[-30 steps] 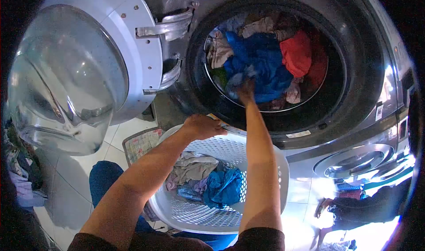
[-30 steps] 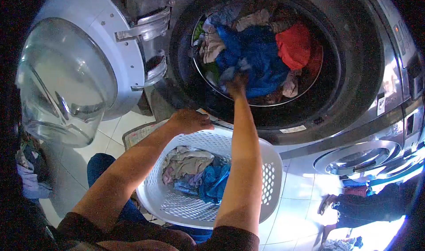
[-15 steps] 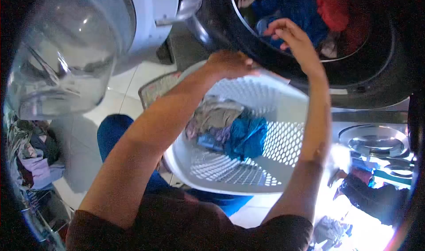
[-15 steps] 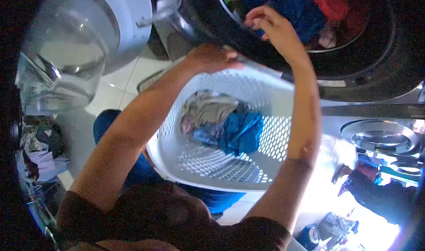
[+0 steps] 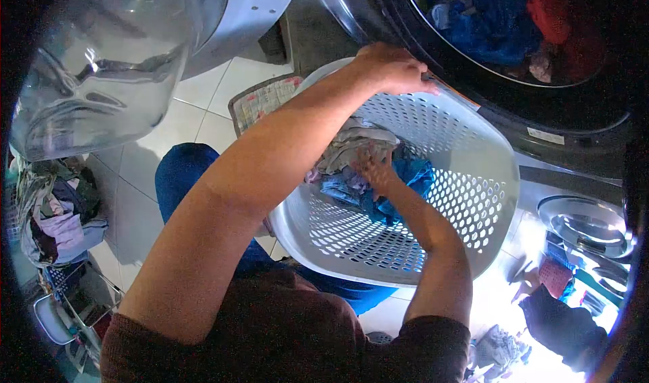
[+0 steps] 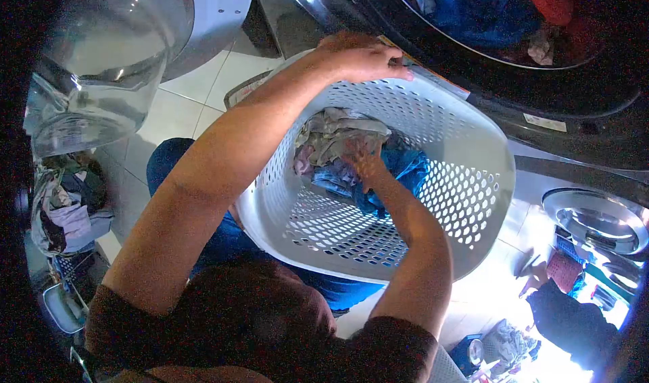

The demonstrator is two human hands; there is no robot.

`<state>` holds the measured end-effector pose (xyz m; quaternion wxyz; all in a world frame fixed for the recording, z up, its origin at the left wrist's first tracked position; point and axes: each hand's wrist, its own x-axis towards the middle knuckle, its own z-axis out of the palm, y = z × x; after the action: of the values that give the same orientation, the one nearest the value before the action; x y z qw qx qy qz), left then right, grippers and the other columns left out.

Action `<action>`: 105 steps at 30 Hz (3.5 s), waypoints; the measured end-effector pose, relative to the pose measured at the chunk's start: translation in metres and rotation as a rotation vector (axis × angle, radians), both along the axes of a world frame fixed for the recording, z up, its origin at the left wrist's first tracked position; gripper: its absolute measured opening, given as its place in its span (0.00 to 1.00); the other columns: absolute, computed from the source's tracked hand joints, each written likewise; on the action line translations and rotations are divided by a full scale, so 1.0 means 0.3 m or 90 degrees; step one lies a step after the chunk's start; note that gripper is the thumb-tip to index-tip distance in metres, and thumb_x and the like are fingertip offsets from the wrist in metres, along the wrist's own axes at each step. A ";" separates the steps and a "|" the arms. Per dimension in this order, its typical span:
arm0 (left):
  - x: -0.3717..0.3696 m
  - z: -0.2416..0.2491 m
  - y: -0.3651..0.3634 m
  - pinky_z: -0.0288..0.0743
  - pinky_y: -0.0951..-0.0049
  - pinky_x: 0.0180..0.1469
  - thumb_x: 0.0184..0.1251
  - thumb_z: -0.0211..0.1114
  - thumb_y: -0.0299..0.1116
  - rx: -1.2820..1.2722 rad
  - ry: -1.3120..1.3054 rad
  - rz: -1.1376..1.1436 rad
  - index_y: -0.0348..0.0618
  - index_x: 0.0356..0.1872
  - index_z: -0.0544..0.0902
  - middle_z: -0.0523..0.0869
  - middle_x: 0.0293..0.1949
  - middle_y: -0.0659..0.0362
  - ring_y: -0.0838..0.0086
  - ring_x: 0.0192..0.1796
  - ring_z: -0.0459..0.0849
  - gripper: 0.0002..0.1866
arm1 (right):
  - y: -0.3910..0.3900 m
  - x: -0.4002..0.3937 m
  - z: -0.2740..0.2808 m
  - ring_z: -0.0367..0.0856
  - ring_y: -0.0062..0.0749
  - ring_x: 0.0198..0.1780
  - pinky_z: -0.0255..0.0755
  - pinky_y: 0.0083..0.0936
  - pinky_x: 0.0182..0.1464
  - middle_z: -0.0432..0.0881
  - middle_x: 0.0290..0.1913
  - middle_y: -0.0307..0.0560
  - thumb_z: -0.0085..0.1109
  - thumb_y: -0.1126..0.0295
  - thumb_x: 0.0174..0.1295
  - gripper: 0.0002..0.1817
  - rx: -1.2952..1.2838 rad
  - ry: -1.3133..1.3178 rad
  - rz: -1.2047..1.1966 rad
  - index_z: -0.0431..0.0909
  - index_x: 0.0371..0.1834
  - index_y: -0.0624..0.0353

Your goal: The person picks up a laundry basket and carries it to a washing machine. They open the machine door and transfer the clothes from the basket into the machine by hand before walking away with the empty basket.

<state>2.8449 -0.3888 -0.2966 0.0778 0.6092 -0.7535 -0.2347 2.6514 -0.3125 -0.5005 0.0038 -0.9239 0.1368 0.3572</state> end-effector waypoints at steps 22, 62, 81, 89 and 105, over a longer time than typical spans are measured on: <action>0.000 0.031 0.009 0.71 0.60 0.48 0.57 0.46 0.61 -0.007 0.027 -0.013 0.50 0.46 0.76 0.79 0.45 0.52 0.58 0.49 0.77 0.28 | 0.083 0.058 0.532 0.74 0.49 0.46 0.68 0.33 0.49 0.75 0.42 0.57 0.62 0.72 0.42 0.23 0.380 -0.412 -0.279 0.71 0.45 0.61; 0.000 0.036 -0.017 0.68 0.59 0.51 0.53 0.52 0.61 0.056 -0.037 -0.065 0.53 0.53 0.71 0.78 0.47 0.51 0.58 0.50 0.76 0.31 | -1.000 0.029 0.573 0.55 0.58 0.62 0.55 0.46 0.59 0.55 0.63 0.59 0.47 0.45 0.54 0.40 -0.540 -0.872 -0.851 0.46 0.64 0.56; -0.007 0.041 -0.025 0.70 0.58 0.49 0.55 0.53 0.58 0.040 -0.013 -0.030 0.51 0.55 0.69 0.76 0.49 0.50 0.58 0.51 0.76 0.30 | -0.931 0.023 0.951 0.74 0.48 0.50 0.65 0.38 0.53 0.74 0.51 0.55 0.43 0.43 0.52 0.31 -0.237 -0.400 -0.723 0.71 0.52 0.56; -0.026 0.051 -0.009 0.69 0.60 0.49 0.55 0.56 0.51 0.008 -0.025 -0.015 0.43 0.51 0.71 0.79 0.44 0.50 0.59 0.48 0.78 0.27 | -0.941 0.264 0.611 0.76 0.43 0.46 0.66 0.35 0.51 0.79 0.43 0.51 0.39 0.44 0.56 0.29 0.004 -0.314 -0.476 0.76 0.44 0.57; -0.032 0.002 -0.030 0.71 0.60 0.48 0.55 0.57 0.52 -0.047 -0.025 -0.025 0.40 0.50 0.70 0.78 0.46 0.49 0.60 0.48 0.77 0.29 | -0.752 -0.194 0.963 0.70 0.42 0.53 0.69 0.35 0.50 0.75 0.46 0.49 0.53 0.65 0.50 0.11 -0.603 -0.257 -0.645 0.77 0.34 0.56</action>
<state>2.8352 -0.3980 -0.2959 0.0808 0.5957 -0.7746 -0.1963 2.5932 -0.5382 -0.2117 -0.2068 -0.6972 0.6854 0.0365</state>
